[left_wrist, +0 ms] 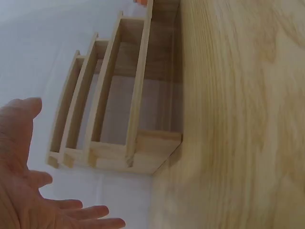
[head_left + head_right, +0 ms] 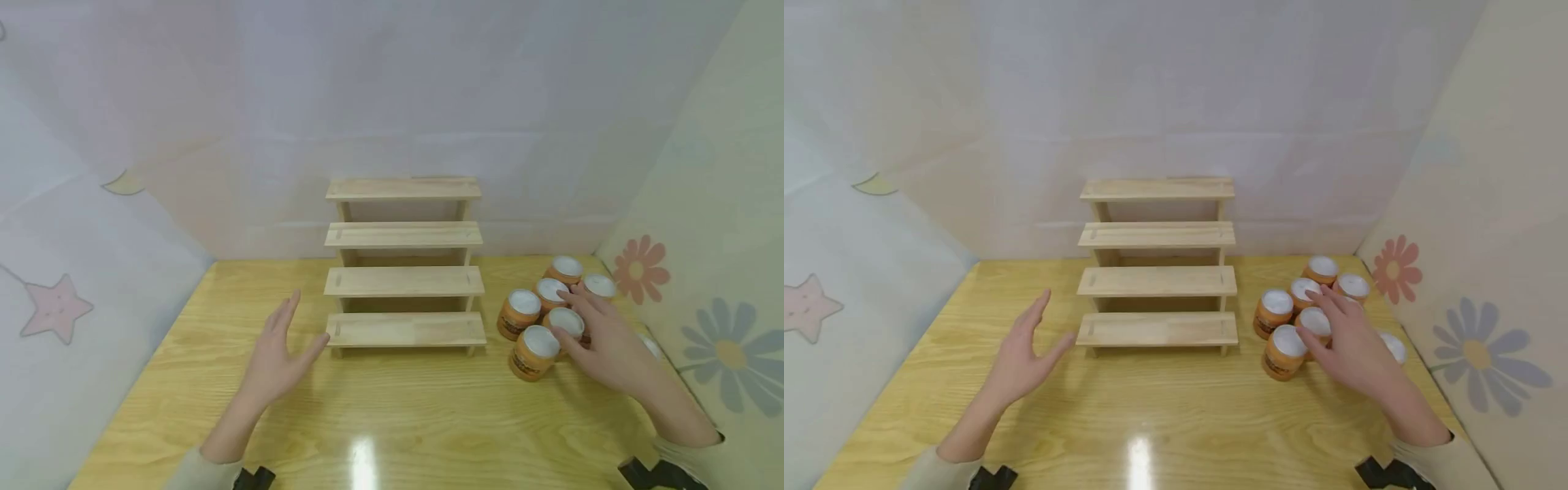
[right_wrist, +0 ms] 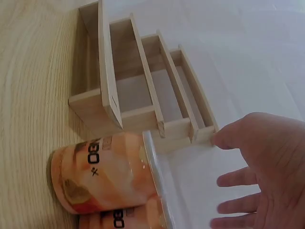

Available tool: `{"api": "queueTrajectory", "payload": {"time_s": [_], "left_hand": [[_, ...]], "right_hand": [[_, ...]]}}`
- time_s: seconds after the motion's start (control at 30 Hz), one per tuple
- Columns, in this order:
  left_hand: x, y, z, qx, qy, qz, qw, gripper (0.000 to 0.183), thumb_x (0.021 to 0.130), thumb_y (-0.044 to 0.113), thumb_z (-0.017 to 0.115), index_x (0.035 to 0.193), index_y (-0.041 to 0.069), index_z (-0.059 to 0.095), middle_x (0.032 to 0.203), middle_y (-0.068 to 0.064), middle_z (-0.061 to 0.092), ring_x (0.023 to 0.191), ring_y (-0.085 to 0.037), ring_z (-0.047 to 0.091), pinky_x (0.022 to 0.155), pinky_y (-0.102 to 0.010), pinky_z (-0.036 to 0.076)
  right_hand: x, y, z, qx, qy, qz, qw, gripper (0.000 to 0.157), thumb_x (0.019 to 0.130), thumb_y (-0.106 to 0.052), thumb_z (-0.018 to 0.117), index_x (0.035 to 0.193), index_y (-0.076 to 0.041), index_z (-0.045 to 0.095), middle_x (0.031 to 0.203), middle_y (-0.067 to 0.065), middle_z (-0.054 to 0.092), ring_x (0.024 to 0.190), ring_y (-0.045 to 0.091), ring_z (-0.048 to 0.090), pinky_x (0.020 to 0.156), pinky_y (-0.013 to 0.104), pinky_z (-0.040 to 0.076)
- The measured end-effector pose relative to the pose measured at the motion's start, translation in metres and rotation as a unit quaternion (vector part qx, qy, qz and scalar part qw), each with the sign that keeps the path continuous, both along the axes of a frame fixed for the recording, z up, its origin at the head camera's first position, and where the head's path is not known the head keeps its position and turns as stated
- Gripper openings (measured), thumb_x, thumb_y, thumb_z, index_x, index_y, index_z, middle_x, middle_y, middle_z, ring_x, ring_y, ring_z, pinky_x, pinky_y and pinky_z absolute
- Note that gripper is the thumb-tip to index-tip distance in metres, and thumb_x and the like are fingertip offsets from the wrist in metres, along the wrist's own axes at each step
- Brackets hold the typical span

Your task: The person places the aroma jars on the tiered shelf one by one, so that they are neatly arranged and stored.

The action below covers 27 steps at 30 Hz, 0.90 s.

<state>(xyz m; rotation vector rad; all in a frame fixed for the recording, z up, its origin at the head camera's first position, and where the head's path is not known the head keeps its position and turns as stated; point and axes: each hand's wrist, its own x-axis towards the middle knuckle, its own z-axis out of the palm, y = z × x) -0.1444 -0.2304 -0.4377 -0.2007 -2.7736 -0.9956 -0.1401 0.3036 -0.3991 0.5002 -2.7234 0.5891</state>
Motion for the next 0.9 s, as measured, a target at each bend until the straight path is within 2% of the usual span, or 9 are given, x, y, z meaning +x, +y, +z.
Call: {"api": "queueTrajectory", "payload": {"time_s": [0.1, 0.17, 0.27, 0.33, 0.4, 0.53, 0.63, 0.77, 0.9], "left_hand": [[-0.013, 0.008, -0.014, 0.096, -0.037, -0.006, 0.9947, 0.093, 0.106, 0.05, 0.064, 0.173, 0.025, 0.005, 0.175, -0.025, 0.021, 0.149, -0.057, 0.041, 0.113, -0.073, 0.044], [-0.021, 0.013, -0.023, 0.138, -0.059, -0.001, 0.9887, 0.094, 0.105, 0.051, 0.064, 0.173, 0.025, 0.004, 0.175, -0.024, 0.021, 0.149, -0.055, 0.042, 0.115, -0.067, 0.045], [-0.028, 0.019, -0.033, 0.171, -0.092, 0.008, 0.9809, 0.097, 0.103, 0.054, 0.067, 0.173, 0.026, 0.006, 0.175, -0.022, 0.023, 0.151, -0.052, 0.042, 0.118, -0.06, 0.046], [-0.03, 0.023, -0.038, 0.189, -0.106, 0.009, 0.9762, 0.097, 0.102, 0.052, 0.07, 0.173, 0.023, 0.01, 0.175, -0.022, 0.026, 0.152, -0.05, 0.042, 0.119, -0.057, 0.045], [-0.032, 0.026, -0.042, 0.204, -0.112, 0.009, 0.9723, 0.096, 0.101, 0.049, 0.073, 0.173, 0.021, 0.016, 0.173, -0.021, 0.03, 0.152, -0.049, 0.043, 0.12, -0.054, 0.045], [-0.037, 0.028, -0.05, 0.23, -0.12, 0.014, 0.9657, 0.088, 0.1, 0.042, 0.076, 0.17, 0.018, 0.028, 0.169, -0.022, 0.038, 0.149, -0.05, 0.047, 0.12, -0.057, 0.045], [-0.039, 0.029, -0.053, 0.252, -0.128, 0.02, 0.9591, 0.083, 0.1, 0.037, 0.077, 0.168, 0.018, 0.033, 0.167, -0.021, 0.041, 0.147, -0.05, 0.049, 0.118, -0.058, 0.047], [-0.041, 0.03, -0.056, 0.282, -0.133, 0.016, 0.9499, 0.082, 0.101, 0.029, 0.077, 0.168, 0.014, 0.033, 0.169, -0.019, 0.038, 0.151, -0.048, 0.044, 0.118, -0.051, 0.048], [-0.041, 0.028, -0.059, 0.293, -0.139, 0.012, 0.9458, 0.078, 0.1, 0.03, 0.078, 0.165, 0.011, 0.038, 0.172, -0.018, 0.034, 0.156, -0.044, 0.037, 0.124, -0.046, 0.04]], "right_hand": [[-0.006, -0.007, 0.002, 0.013, -0.028, 0.018, 0.999, 0.054, 0.103, -0.031, 0.072, 0.149, -0.006, 0.056, 0.148, 0.024, 0.061, 0.092, 0.026, 0.072, 0.068, 0.036, 0.056], [-0.008, -0.011, 0.003, 0.017, -0.044, 0.028, 0.998, 0.053, 0.104, -0.033, 0.071, 0.148, -0.005, 0.057, 0.142, 0.021, 0.066, 0.084, 0.019, 0.072, 0.071, 0.037, 0.059], [-0.01, -0.016, 0.002, 0.021, -0.059, 0.04, 0.997, 0.052, 0.104, -0.032, 0.071, 0.144, -0.001, 0.06, 0.135, 0.021, 0.07, 0.088, 0.02, 0.074, 0.077, 0.043, 0.061], [-0.011, -0.018, 0.001, 0.023, -0.068, 0.043, 0.996, 0.049, 0.103, -0.031, 0.072, 0.141, -0.001, 0.062, 0.129, 0.018, 0.073, 0.091, 0.019, 0.073, 0.077, 0.04, 0.06], [-0.012, -0.02, -0.002, 0.033, -0.07, 0.048, 0.996, 0.043, 0.102, -0.029, 0.074, 0.136, -0.004, 0.066, 0.122, 0.013, 0.075, 0.085, 0.014, 0.07, 0.072, 0.034, 0.057], [-0.014, -0.024, -0.006, 0.057, -0.064, 0.058, 0.995, 0.036, 0.098, -0.028, 0.079, 0.128, -0.009, 0.072, 0.117, 0.007, 0.077, 0.097, 0.023, 0.072, 0.076, 0.039, 0.059], [-0.014, -0.026, -0.009, 0.075, -0.063, 0.049, 0.994, 0.039, 0.094, -0.028, 0.082, 0.128, -0.01, 0.074, 0.119, 0.008, 0.077, 0.108, 0.033, 0.07, 0.081, 0.047, 0.06], [-0.015, -0.031, -0.012, 0.087, -0.066, 0.049, 0.993, 0.045, 0.091, -0.028, 0.085, 0.129, -0.008, 0.074, 0.118, 0.011, 0.078, 0.109, 0.036, 0.065, 0.079, 0.048, 0.06], [-0.015, -0.036, -0.013, 0.097, -0.056, 0.053, 0.992, 0.045, 0.09, -0.028, 0.085, 0.128, -0.006, 0.075, 0.114, 0.012, 0.078, 0.105, 0.034, 0.066, 0.076, 0.046, 0.06]]}}
